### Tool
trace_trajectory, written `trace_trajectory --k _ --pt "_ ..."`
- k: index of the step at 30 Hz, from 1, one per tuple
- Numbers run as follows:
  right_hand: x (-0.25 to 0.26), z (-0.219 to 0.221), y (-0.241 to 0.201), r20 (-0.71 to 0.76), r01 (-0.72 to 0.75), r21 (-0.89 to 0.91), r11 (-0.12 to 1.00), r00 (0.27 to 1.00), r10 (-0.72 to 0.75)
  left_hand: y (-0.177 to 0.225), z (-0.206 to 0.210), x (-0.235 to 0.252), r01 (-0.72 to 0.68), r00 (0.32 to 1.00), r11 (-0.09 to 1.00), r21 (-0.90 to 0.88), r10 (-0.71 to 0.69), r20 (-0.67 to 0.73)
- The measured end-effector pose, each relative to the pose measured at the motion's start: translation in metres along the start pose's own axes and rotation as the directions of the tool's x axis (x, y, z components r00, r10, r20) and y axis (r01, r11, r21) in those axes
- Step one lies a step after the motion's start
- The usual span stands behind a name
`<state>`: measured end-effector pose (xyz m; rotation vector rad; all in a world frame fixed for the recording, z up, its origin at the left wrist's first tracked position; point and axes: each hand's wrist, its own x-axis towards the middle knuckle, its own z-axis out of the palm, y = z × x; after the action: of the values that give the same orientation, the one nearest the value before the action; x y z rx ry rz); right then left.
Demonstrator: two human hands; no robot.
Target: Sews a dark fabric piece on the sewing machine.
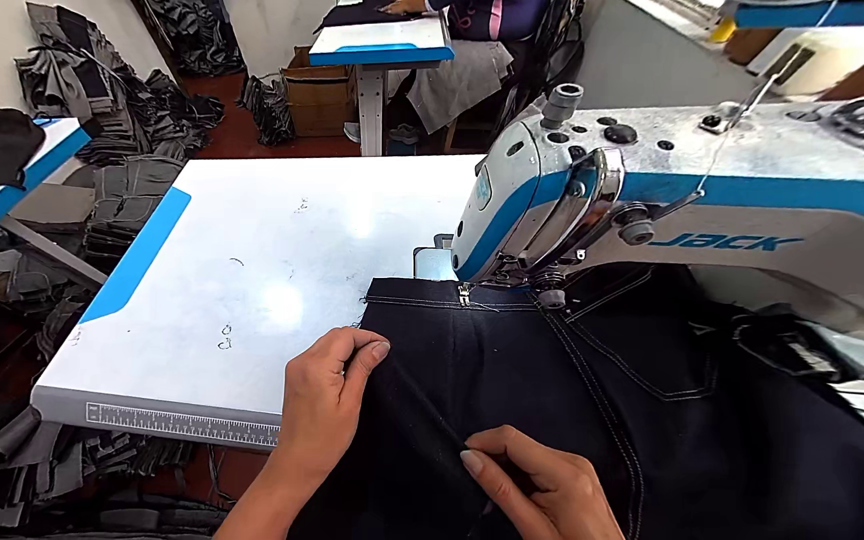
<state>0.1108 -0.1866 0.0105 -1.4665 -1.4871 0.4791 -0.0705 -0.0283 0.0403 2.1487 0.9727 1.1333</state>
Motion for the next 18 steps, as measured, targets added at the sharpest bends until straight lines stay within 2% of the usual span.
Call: trace_trajectory --k 3,6,9,11,13,15,18 --pt "0.009 0.006 -0.001 0.030 0.016 0.025 1.000 0.999 -0.017 -0.009 -0.019 -0.021 0.055 0.998 0.998 0.036 -0.054 -0.035" --pt "0.032 0.015 -0.004 0.106 0.063 0.005 0.998 0.992 -0.063 -0.022 -0.037 -0.074 0.251 0.959 0.953 -0.171 -0.269 -0.089" --pt "0.056 0.047 -0.007 0.155 0.082 0.026 0.996 0.984 -0.085 -0.024 -0.042 -0.129 0.437 0.852 0.774 -0.458 -0.519 -0.063" --pt "0.071 0.076 -0.013 0.206 0.121 -0.013 0.993 0.972 -0.115 -0.040 -0.038 -0.155 0.507 0.774 0.670 -0.542 -0.630 -0.056" --pt "0.080 0.108 -0.020 0.291 0.247 -0.102 0.964 0.934 -0.208 -0.073 -0.028 -0.176 0.575 0.684 0.577 -0.580 -0.728 -0.047" --pt "0.079 0.145 -0.023 0.373 0.428 -0.209 0.879 0.866 -0.333 -0.108 -0.014 -0.186 0.645 0.594 0.447 -0.620 -0.804 0.039" --pt "0.074 0.179 -0.025 0.471 0.622 -0.277 0.732 0.752 -0.461 -0.138 0.007 -0.184 0.673 0.549 0.365 -0.643 -0.830 0.104"
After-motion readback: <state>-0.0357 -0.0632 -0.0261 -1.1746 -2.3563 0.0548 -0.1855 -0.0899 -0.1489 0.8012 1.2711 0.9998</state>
